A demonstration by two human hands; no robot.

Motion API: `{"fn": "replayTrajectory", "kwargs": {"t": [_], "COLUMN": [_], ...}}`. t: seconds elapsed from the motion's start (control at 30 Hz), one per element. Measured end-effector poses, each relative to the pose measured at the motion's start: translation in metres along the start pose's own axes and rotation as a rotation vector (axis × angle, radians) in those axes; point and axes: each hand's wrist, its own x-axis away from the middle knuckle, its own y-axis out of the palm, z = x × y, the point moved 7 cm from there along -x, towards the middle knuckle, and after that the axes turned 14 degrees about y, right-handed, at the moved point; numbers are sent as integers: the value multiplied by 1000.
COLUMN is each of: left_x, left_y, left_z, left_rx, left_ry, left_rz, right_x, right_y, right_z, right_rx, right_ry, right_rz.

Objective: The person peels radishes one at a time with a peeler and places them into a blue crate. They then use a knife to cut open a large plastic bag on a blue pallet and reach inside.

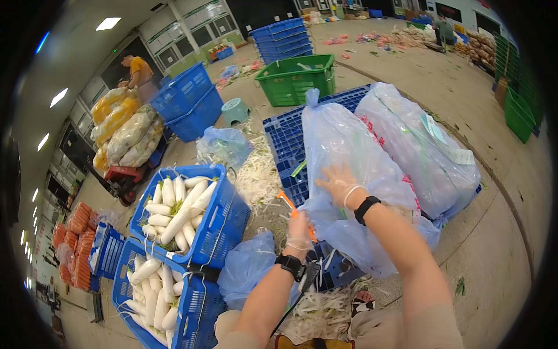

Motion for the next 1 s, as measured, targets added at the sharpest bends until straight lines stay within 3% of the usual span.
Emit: {"fn": "replayTrajectory", "kwargs": {"t": [0.1,0.17,0.23,0.3,0.33,0.7,0.77,0.8,0.9,0.93,1.0], "left_x": [4,9,9,10,10,6,0,16,5,4,-3], "left_y": [-3,-5,-7,-10,-10,-13,4,14,21,29,33], "left_z": [1,-3,-3,-4,-4,-5,8,37,37,31,10], "left_rx": [-7,96,77,33,-34,-62,-449,-717,-658,-821,-794], "left_ry": [-23,-69,-38,-7,8,-1,351,347,249,328,386], "left_rz": [-44,-11,-4,-41,-74,-129,-407,-460,-478,-547,-599], "right_x": [-15,-24,-25,-28,-26,-13,-4,2,8,7,-1], "right_y": [34,51,49,54,41,6,-3,-7,-26,-33,-36], "right_z": [-7,-13,-10,13,13,17,26,32,73,92,136], "right_rx": [-16,27,-26,-318,-331,-350,-330,-316,-277,-252,-225], "right_ry": [-64,-139,-159,155,102,126,139,124,156,212,268], "right_rz": [17,-85,-4,-137,-22,104,87,77,112,145,155]}}
